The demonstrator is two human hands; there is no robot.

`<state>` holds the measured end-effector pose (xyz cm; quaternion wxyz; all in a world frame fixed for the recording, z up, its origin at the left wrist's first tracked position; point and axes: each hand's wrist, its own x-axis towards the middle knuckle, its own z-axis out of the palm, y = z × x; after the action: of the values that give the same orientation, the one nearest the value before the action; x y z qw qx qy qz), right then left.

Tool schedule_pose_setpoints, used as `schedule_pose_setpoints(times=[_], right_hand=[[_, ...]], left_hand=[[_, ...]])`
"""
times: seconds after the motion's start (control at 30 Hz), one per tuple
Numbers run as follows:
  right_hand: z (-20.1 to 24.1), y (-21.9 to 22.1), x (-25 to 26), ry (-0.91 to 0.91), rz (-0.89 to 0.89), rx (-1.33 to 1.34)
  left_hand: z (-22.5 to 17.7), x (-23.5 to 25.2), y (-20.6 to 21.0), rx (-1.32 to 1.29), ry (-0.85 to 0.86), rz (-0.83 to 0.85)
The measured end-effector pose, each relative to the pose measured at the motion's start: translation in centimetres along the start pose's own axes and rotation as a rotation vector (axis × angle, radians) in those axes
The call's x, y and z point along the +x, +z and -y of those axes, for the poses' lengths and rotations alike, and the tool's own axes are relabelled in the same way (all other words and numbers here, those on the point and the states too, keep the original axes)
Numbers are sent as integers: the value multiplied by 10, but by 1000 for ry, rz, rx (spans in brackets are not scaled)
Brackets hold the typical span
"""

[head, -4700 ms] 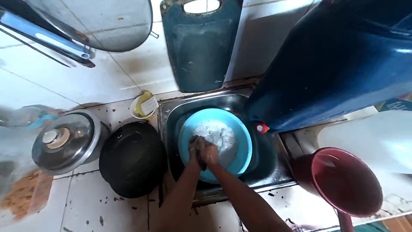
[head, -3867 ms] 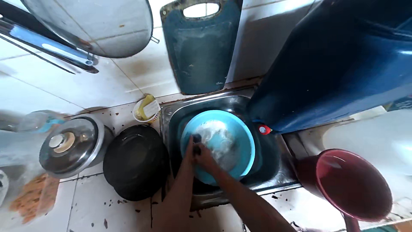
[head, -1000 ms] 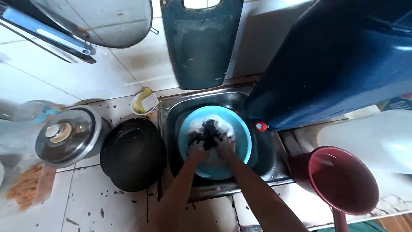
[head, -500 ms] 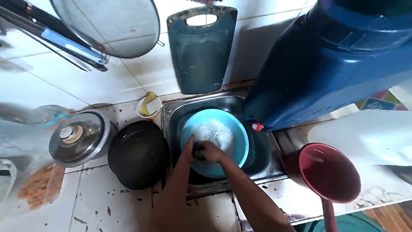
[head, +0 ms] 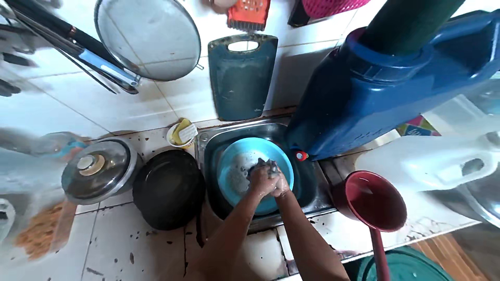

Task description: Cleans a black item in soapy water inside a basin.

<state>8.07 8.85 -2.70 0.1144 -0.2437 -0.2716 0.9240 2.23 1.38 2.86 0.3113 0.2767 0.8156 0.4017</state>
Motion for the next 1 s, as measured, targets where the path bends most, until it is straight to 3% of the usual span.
schedule_pose_setpoints(times=[0.1, 0.2, 0.3, 0.4, 0.47, 0.57, 0.8, 1.0], right_hand=[[7, 11, 8, -190, -30, 0], [19, 33, 16, -310, -113, -91], [30, 52, 19, -346, -111, -228], [38, 49, 25, -352, 74, -432], [47, 43, 32, -314, 257, -586], [62, 43, 40, -192, 386, -747], [69, 42, 52, -177, 412, -812], [53, 49, 41, -165, 168, -933]], left_hand=[[13, 4, 7, 92, 315, -270], [18, 11, 7, -213, 268, -439], [1, 10, -13, -794, -80, -149], [-6, 9, -36, -989, -311, 127], [-7, 11, -45, -941, -325, 235], [-10, 11, -47, -841, -338, 216], [-4, 18, -25, -791, -328, 173], [-5, 19, -25, -312, -440, 181]])
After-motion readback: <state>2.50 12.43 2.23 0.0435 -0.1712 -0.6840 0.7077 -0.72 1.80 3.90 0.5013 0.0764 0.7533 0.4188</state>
